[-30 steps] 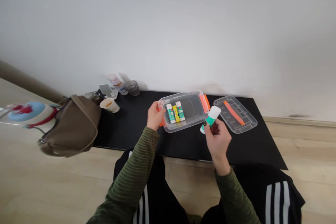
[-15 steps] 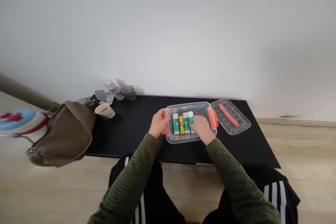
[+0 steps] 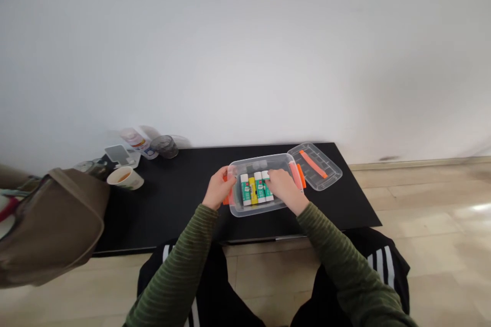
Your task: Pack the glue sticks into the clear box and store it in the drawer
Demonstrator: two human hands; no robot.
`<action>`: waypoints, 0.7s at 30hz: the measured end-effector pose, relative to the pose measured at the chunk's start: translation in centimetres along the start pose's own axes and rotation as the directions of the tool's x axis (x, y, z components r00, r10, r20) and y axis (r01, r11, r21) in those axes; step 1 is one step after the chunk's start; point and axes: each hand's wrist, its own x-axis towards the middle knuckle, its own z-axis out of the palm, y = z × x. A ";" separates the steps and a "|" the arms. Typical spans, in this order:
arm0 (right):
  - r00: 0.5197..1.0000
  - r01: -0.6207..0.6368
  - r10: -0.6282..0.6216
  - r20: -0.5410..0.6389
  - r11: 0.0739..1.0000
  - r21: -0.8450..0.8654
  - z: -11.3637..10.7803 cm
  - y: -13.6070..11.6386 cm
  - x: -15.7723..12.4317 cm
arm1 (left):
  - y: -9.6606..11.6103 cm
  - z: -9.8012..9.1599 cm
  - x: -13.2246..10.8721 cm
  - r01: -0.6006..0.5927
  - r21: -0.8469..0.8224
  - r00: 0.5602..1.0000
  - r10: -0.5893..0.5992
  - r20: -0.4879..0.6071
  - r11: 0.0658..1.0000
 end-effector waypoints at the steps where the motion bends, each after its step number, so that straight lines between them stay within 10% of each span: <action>1: 0.999 0.022 -0.022 -0.034 1.000 0.010 -0.9 0.4 -0.6 | 0.0 0.0 0.0 -0.004 0.009 1.000 0.004 0.001 1.000; 8: 0.836 0.086 -0.044 -0.547 0.995 0.053 -6.0 7.9 -3.0 | -0.1 0.2 0.1 0.019 0.081 1.000 -0.017 -0.023 0.997; 13: 0.976 -0.141 0.126 -0.175 0.987 -0.075 -3.6 14.7 -2.2 | -0.3 0.4 0.4 0.035 0.078 0.999 -0.031 -0.045 0.996; 21: 0.974 -0.228 0.225 -0.036 0.963 -0.145 0.4 17.0 -2.4 | -0.5 0.9 0.6 0.092 0.028 0.995 -0.090 -0.051 0.995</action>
